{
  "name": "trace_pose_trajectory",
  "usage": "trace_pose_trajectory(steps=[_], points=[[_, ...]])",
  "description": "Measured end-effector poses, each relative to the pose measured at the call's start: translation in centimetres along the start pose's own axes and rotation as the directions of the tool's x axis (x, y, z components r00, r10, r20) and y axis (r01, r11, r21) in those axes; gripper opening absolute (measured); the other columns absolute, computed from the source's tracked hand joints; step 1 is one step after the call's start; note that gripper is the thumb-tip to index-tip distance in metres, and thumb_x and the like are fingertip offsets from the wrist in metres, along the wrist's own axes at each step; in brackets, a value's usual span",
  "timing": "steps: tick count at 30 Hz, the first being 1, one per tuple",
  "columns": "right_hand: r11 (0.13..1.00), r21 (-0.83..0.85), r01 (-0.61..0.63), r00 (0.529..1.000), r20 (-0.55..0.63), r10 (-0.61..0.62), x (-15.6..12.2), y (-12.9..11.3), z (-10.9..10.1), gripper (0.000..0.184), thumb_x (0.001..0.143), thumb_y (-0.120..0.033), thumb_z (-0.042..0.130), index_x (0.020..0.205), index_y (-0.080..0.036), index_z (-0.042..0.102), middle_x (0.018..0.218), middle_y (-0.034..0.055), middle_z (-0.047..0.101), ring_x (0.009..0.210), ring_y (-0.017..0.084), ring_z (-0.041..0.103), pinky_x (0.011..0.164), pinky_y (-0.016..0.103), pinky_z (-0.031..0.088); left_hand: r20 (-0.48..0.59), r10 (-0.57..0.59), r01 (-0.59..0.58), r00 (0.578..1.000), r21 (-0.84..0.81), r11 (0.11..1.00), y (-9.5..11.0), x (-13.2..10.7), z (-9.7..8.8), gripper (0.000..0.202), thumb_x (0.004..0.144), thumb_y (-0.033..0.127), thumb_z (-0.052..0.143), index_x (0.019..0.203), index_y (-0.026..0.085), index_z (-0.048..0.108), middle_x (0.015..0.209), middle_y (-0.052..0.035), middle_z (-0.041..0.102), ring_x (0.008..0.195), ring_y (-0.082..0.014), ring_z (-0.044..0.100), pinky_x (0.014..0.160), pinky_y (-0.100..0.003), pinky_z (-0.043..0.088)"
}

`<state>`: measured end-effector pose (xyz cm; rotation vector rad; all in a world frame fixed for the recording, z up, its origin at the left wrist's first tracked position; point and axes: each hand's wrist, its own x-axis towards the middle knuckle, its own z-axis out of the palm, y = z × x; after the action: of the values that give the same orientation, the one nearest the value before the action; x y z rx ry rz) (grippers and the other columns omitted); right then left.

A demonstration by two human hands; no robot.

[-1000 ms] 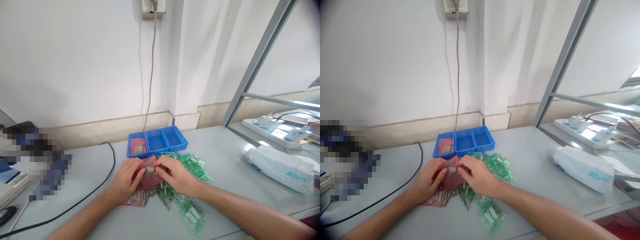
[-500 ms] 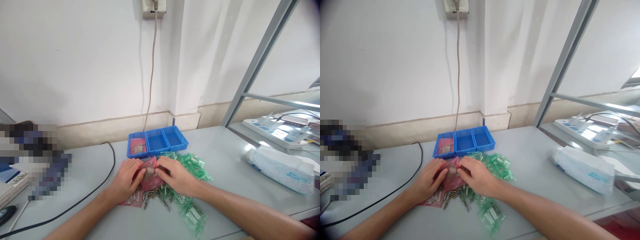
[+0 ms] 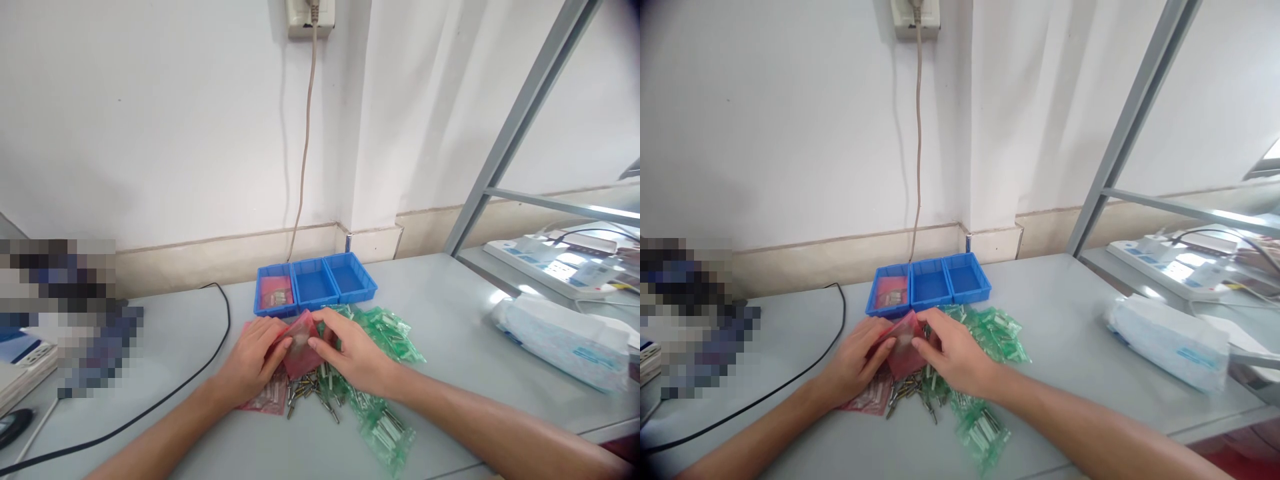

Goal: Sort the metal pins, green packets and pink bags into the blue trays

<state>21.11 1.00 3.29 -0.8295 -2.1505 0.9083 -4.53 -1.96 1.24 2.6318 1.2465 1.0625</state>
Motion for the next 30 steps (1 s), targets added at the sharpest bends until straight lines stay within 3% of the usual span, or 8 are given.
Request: trace_pose_trajectory(steps=[8,11,15,19,25,30], points=[[1.0,0.017,-0.023,1.0,-0.004,0.023,0.05,0.26,0.11,0.024,0.106,-0.026,0.063,0.13,-0.028,0.062,0.098,-0.0013,0.072,0.078,0.017,0.063,0.072,0.03,0.047,-0.001,0.057,-0.057,0.998,-0.031,0.998,-0.1,0.03,-0.15,0.018,0.114,0.026,0.048,0.115,0.021,0.065,0.105,-0.0076,0.073,0.092,-0.0221,0.066,0.085,-0.036,0.052],[1.0,-0.022,-0.003,1.0,-0.008,0.002,0.1,0.3,0.16,0.006,0.107,-0.028,0.062,0.111,-0.025,0.065,0.094,-0.0013,0.069,0.079,0.017,0.06,0.071,0.029,0.045,-0.016,0.067,-0.068,0.998,-0.033,0.997,-0.2,-0.06,-0.08,0.017,0.113,0.026,0.05,0.117,0.021,0.066,0.106,-0.0079,0.074,0.093,-0.0222,0.067,0.086,-0.036,0.053],[0.994,-0.088,0.07,0.997,-0.026,-0.072,0.19,0.33,0.17,0.021,0.109,-0.03,0.06,0.089,-0.023,0.058,0.088,-0.0014,0.064,0.08,0.018,0.057,0.074,0.03,0.044,-0.041,0.085,-0.087,0.996,-0.033,0.996,-0.13,-0.03,-0.09,0.015,0.112,0.024,0.052,0.116,0.021,0.066,0.106,-0.0074,0.075,0.093,-0.0223,0.068,0.086,-0.035,0.054],[0.989,-0.077,0.128,0.989,-0.061,-0.133,0.13,0.26,0.04,0.02,0.112,-0.029,0.056,0.094,-0.023,0.061,0.094,0.0005,0.066,0.088,0.019,0.06,0.079,0.031,0.046,-0.044,0.085,-0.086,0.995,-0.033,0.996,-0.06,-0.04,-0.17,0.013,0.111,0.023,0.053,0.117,0.021,0.065,0.108,-0.0074,0.075,0.095,-0.0224,0.068,0.088,-0.035,0.054],[0.991,-0.044,0.126,0.984,-0.118,-0.13,-0.05,-0.24,-0.27,0.014,0.113,-0.028,0.055,0.109,-0.025,0.068,0.106,0.0048,0.071,0.098,0.022,0.065,0.088,0.036,0.051,-0.03,0.048,-0.049,0.998,-0.033,0.998,-0.18,-0.36,-0.13,0.018,0.111,0.027,0.054,0.125,0.022,0.064,0.11,-0.0077,0.075,0.096,-0.0229,0.069,0.087,-0.037,0.055],[0.995,-0.022,0.101,0.982,-0.16,-0.103,-0.16,-0.1,-0.12,0.009,0.11,-0.026,0.058,0.105,-0.025,0.066,0.113,0.0048,0.074,0.104,0.023,0.067,0.092,0.039,0.052,-0.047,0.052,-0.053,0.998,-0.028,0.998,-0.12,-0.36,-0.14,0.017,0.11,0.027,0.055,0.124,0.022,0.066,0.108,-0.007,0.075,0.095,-0.0225,0.07,0.085,-0.037,0.055]])
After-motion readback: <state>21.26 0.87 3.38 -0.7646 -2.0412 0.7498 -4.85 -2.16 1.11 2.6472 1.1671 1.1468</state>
